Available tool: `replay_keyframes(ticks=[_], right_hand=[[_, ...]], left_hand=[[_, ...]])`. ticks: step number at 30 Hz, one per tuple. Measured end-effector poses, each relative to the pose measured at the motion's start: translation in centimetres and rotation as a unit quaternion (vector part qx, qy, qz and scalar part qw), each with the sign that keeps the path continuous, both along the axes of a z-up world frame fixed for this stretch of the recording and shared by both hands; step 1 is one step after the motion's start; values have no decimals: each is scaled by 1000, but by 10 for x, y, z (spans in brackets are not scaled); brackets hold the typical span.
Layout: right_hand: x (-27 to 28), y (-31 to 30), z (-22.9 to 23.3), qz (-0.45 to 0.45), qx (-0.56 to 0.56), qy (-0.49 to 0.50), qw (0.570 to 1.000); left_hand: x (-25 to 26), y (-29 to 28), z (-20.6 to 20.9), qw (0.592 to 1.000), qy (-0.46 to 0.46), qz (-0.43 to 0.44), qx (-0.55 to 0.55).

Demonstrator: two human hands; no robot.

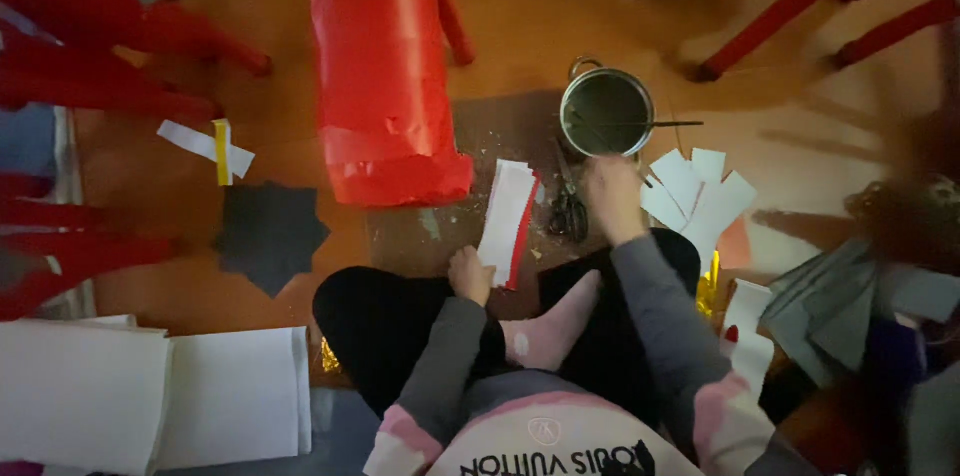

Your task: Decorating a woven bamboo structure with red and white paper strips using glue and scissors

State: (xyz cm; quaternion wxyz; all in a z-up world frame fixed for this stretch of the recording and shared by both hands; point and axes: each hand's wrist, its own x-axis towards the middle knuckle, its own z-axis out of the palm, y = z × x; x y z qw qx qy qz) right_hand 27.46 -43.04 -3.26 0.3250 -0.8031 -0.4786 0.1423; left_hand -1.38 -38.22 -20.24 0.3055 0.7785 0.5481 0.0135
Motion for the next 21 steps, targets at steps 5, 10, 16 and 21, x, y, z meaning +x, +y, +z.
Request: replay_keyframes(ticks=[5,10,16,21], right_hand=[[83,12,-67,-81,-265,-176,945],[26,2,-37,-93,-195,-152,964],[-26,-12,-37,-204,-58,271,939],[-9,1,-59,-250,49,518,817]], left_hand=[[-4,-2,15,998,-62,22,-20],[-2,3,59,997,-67,26,23],[1,6,60,996,-80,20,18],[-6,12,-20,971,-175,84,-137]])
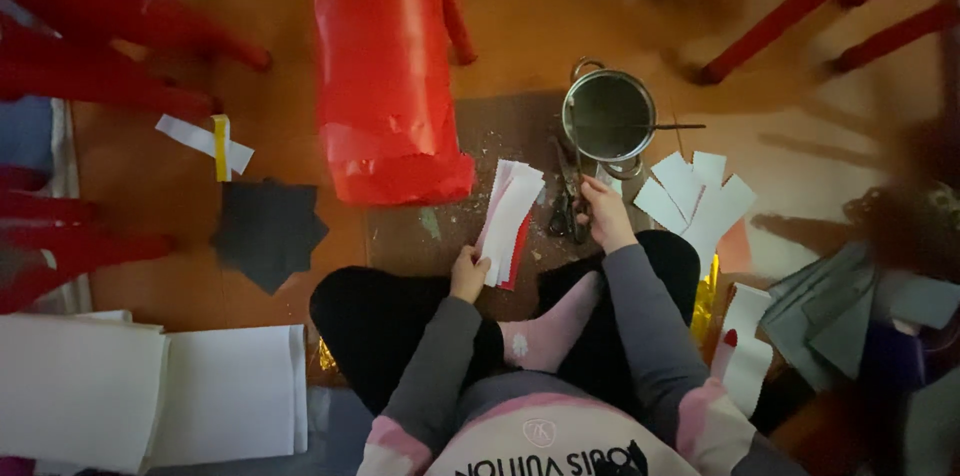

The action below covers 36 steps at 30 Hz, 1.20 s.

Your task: Decorating a woven bamboo structure with red and white paper strips using glue and scissors

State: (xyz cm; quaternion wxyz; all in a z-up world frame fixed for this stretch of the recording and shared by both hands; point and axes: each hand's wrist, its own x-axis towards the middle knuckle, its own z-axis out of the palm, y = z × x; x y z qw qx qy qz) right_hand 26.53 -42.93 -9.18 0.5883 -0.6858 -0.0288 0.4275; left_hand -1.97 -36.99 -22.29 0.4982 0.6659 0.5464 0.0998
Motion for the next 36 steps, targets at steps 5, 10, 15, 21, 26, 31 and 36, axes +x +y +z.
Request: replay_keyframes(ticks=[5,10,15,21,26,31,36], right_hand=[[3,1,-5,-21,22,82,996],[-35,-25,52,-8,-17,18,1000],[-71,-46,20,235,-99,-263,930],[-87,1,16,452,-266,-523,672],[-112,-6,17,438,-223,-540,683],[-139,-82,45,441,-242,-497,707],[-171,-114,83,452,-306,-482,685]], left_hand=[[2,2,-26,959,-188,57,-205],[8,1,35,896,-274,113,-332],[12,5,46,870,-291,114,-381],[14,6,38,871,-278,128,-384],[11,0,1,906,-260,126,-310],[23,1,-19,861,-213,207,-413],[29,-3,-44,813,-265,239,-461]])
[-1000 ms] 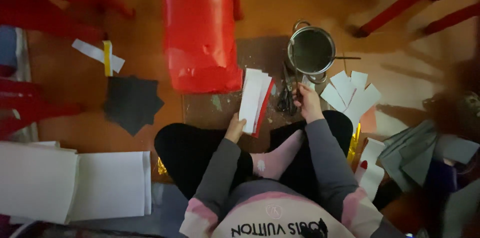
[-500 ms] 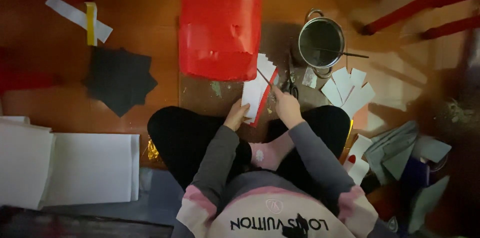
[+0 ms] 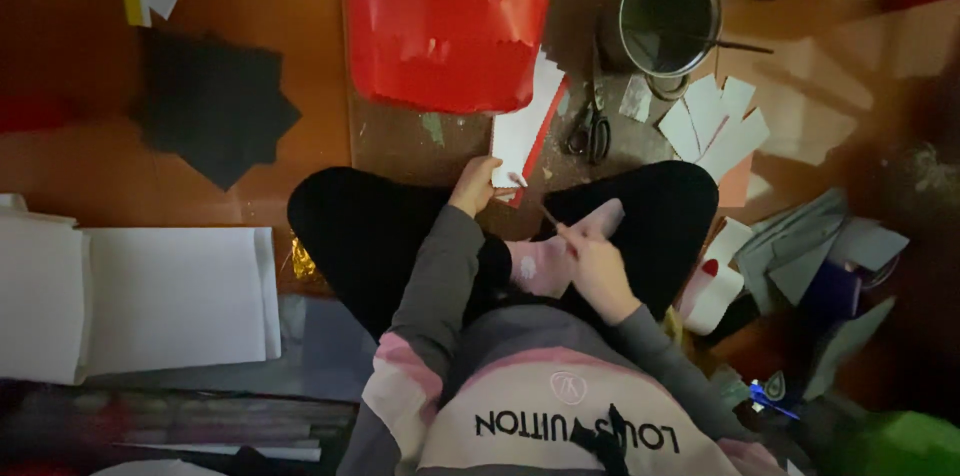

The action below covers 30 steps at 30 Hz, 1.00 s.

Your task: Decorating a woven bamboo structure with red and white paper strips using glue and scissors

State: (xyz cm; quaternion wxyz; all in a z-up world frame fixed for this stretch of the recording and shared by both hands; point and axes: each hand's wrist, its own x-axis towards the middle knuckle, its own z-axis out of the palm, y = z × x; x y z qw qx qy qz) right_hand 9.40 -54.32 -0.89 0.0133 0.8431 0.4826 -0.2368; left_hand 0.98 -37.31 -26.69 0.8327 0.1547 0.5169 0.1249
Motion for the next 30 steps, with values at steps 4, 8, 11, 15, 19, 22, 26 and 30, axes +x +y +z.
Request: replay_keyframes(ticks=[4,8,11,15,19,22,26,30], right_hand=[[-11,3,-4,-94,-44,162,981],[-1,-6,-24,-201,-3,296,934],[-3,-7,8,-193,-23,230,953],[22,13,3,-132,32,155,978],[52,71,-32,-100,136,137,976],[58,110,-69,-71,167,75,981],[47,140,-86,-102,166,100,976],[50,120,-89,-139,161,117,970]], left_hand=[[4,0,-11,999,-10,23,-31],[3,-2,-11,1000,-1,12,-27],[0,8,52,1000,4,-3,-21],[-4,10,56,999,-8,-20,-25],[-10,2,46,999,-28,-19,20],[-10,-3,19,998,-48,-9,41],[-10,5,48,999,-14,-26,29],[-6,5,62,999,7,-16,31]])
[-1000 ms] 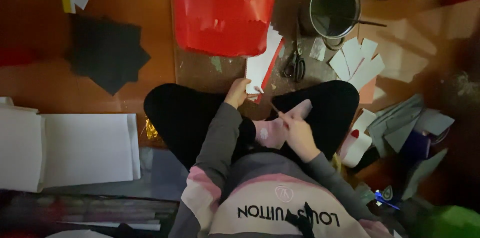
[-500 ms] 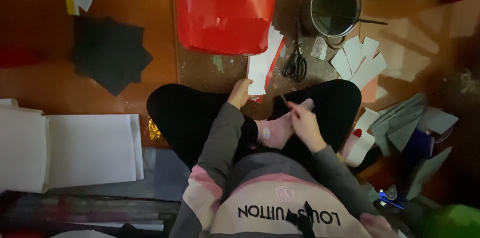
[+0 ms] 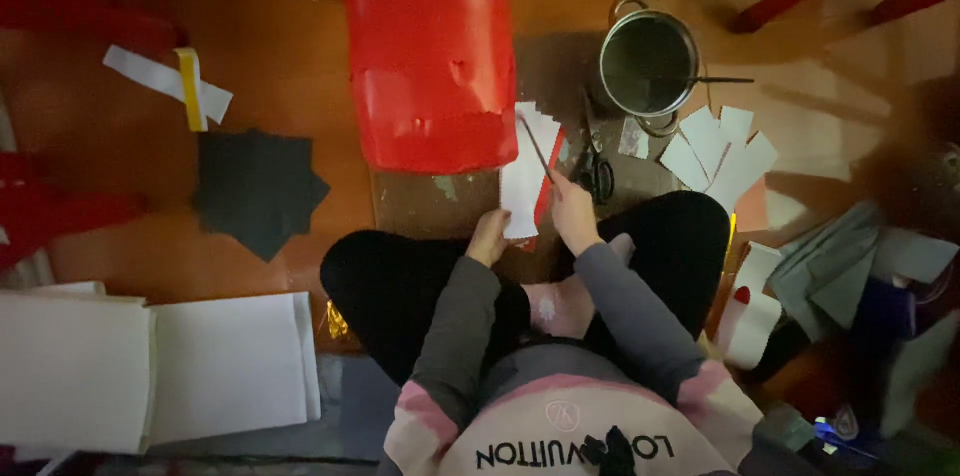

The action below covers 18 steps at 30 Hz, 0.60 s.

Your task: Decorating a woven bamboo structure with red and white paper strips using glue and scissors

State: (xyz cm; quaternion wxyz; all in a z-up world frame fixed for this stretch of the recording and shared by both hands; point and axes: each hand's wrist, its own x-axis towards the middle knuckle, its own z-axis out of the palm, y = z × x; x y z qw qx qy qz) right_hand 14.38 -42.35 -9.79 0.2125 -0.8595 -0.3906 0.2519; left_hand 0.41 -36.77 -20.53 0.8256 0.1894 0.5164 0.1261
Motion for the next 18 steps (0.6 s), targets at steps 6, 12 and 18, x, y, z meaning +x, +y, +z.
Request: replay_keyframes(ticks=[6,12,18], right_hand=[[-3,-11,25,-50,33,105,993],[7,-29,-22,40,-34,-48,997],[18,-32,-43,34,-46,-40,998]], left_hand=[[-2,2,16,1000,10,20,-20],[-4,4,15,1000,-11,8,-12],[-6,15,96,998,-20,21,-54]])
